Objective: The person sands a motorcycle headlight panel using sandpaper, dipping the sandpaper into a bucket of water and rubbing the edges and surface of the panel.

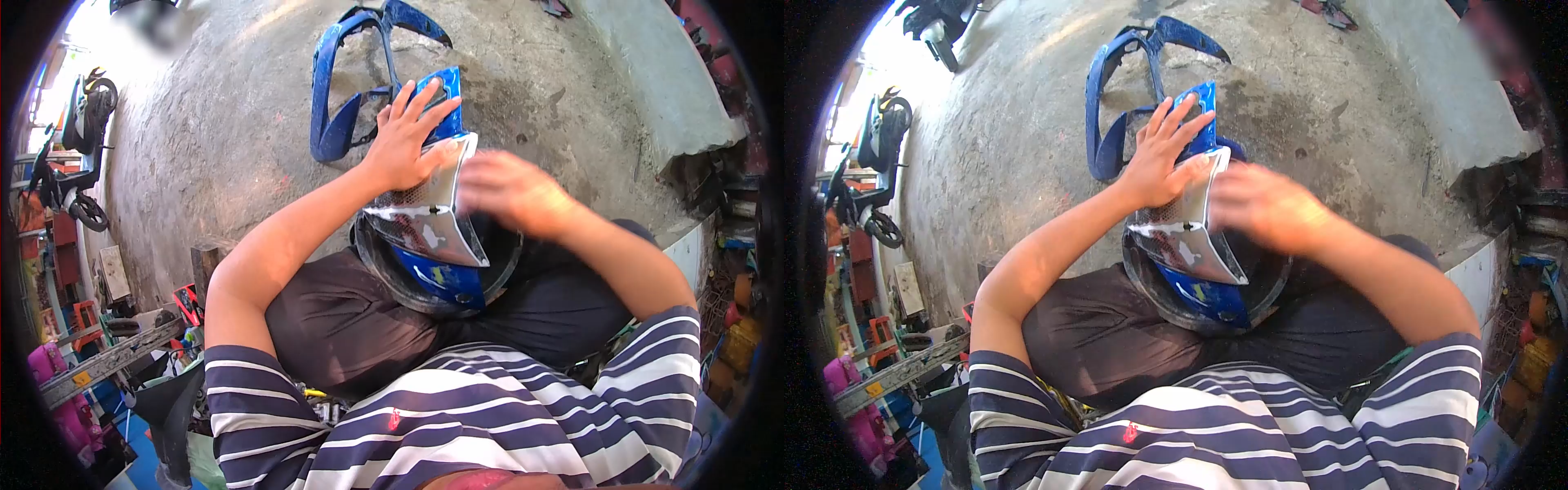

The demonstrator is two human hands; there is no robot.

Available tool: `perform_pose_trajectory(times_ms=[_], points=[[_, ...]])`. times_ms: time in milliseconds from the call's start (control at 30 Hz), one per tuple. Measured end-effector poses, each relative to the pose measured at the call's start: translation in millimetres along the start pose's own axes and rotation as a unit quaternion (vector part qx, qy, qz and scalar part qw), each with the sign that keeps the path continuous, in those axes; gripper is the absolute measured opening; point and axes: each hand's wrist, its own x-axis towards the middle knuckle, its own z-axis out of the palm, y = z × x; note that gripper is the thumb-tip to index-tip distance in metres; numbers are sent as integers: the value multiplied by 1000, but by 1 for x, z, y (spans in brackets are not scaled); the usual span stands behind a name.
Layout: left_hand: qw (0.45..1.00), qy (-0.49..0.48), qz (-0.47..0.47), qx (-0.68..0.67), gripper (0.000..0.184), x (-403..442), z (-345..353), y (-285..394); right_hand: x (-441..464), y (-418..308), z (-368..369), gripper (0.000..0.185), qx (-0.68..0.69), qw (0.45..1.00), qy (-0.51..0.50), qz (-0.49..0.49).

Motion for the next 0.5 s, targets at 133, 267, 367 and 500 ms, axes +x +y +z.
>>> perform_pose_trajectory(times_ms=[133, 267, 367, 500], points=[[1000, -3, -5, 4, 70, -1, -1, 2, -1, 8, 6, 26, 22, 1000, 7, -14], [1000, -3, -9, -9, 70, -1, 0, 3, -4, 26, -3, 30, -19, 998, 48, 45], [1000, -9, -9, -3, 70, 2, -3, 3, -4, -6, 10, 30, 29, 999, -23, -29], [1000, -10, -12, -8, 71, -6, 1, 3, 0, 22, -6, 28, -8, 995, 64, 73]])
